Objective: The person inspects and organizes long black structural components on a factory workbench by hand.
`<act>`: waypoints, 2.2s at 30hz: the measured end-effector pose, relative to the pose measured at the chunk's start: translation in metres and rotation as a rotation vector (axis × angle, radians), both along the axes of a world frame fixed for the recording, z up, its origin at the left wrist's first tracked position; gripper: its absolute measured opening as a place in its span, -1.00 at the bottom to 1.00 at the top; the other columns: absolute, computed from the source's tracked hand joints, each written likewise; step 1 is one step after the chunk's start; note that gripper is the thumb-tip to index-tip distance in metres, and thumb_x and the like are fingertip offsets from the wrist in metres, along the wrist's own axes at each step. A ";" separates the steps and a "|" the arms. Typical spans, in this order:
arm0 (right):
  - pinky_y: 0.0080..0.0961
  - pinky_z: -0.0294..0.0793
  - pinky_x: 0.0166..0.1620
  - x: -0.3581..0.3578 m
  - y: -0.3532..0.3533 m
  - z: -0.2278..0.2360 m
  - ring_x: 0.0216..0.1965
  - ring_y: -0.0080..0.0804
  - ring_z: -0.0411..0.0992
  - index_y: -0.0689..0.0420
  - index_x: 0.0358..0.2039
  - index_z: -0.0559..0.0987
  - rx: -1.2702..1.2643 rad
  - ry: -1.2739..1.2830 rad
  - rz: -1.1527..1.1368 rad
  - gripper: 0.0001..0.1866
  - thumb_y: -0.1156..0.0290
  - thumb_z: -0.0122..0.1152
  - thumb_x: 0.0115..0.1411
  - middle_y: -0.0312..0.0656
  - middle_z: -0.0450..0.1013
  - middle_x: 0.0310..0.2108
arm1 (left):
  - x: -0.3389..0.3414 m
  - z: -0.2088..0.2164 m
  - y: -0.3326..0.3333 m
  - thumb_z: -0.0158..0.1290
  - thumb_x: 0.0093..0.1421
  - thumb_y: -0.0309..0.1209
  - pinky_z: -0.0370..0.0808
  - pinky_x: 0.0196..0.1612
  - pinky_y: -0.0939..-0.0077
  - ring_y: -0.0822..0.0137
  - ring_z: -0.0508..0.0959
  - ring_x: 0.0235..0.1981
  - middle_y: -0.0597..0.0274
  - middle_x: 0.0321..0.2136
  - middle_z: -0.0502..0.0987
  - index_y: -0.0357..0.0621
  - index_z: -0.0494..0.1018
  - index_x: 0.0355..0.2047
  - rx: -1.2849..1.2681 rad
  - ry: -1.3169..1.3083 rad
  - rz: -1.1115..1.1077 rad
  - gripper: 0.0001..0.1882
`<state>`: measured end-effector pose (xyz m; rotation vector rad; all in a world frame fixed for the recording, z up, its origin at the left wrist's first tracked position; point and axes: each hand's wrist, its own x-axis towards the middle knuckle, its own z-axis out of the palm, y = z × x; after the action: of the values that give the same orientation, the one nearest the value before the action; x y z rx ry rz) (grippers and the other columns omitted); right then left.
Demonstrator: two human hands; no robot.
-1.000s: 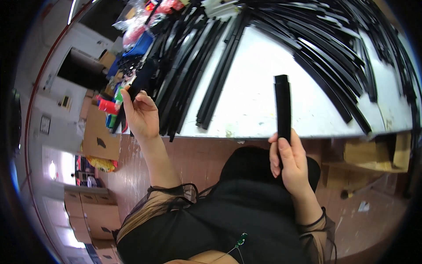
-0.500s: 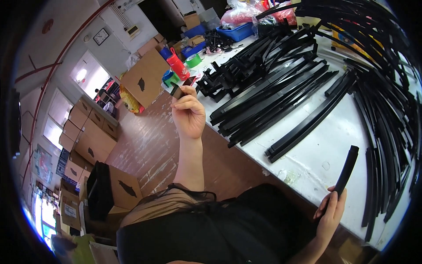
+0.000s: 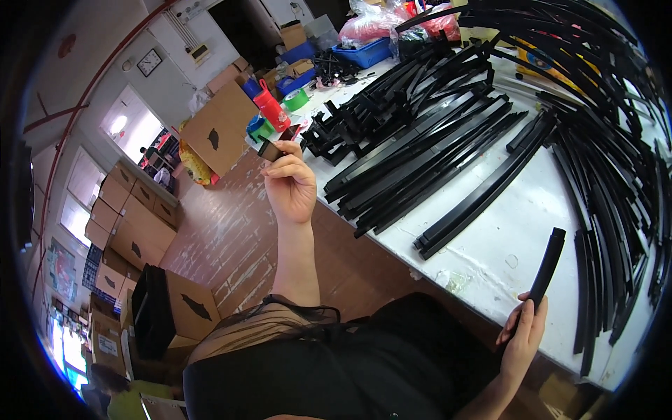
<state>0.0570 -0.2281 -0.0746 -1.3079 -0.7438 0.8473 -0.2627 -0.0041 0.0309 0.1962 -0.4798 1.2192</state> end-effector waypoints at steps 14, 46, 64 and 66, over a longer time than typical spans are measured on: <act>-0.78 0.07 -0.73 -0.004 -0.002 0.005 -0.78 -0.73 0.05 0.13 -0.23 0.30 -0.027 0.031 0.007 -0.80 0.28 -0.24 0.36 -0.40 0.13 -0.70 | -0.112 0.014 0.099 -0.13 0.27 -0.02 0.20 -0.67 0.66 0.59 0.33 -0.72 0.41 -0.70 0.38 -0.17 0.50 -0.34 -0.023 1.842 1.379 -0.55; -0.78 0.11 -0.71 -0.012 0.008 0.011 -0.75 -0.72 0.08 0.15 -0.21 0.30 -0.107 -0.039 -0.009 -0.79 0.29 -0.25 0.36 -0.37 0.15 -0.68 | -0.205 -0.085 0.240 -0.06 0.18 -0.43 0.40 -0.10 0.47 0.27 0.55 -0.23 0.03 -0.21 0.56 -0.14 0.47 -0.07 0.128 2.330 1.203 -0.70; -0.78 0.15 -0.63 0.014 -0.007 0.021 -0.72 -0.72 0.12 0.16 -0.18 0.33 0.112 0.052 -0.020 -0.79 0.30 -0.19 0.34 -0.40 0.17 -0.66 | 0.125 -0.070 -0.059 -0.10 0.23 -0.58 0.46 -0.24 0.57 0.43 0.52 -0.41 0.18 -0.47 0.50 -0.28 0.34 -0.02 0.924 1.472 0.550 -0.71; -0.80 0.15 -0.62 0.030 -0.022 0.035 -0.72 -0.74 0.11 0.14 -0.20 0.33 0.245 0.007 -0.172 -0.80 0.30 -0.19 0.34 -0.40 0.18 -0.66 | 0.150 -0.089 -0.087 -0.07 0.21 -0.59 0.47 -0.26 0.58 0.44 0.51 -0.44 0.21 -0.52 0.49 -0.24 0.33 0.00 0.936 1.503 0.338 -0.67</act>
<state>0.0865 -0.2504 -0.0396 -1.1312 -0.6953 0.6025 -0.1128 -0.0912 -0.0577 1.8759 0.3854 0.7611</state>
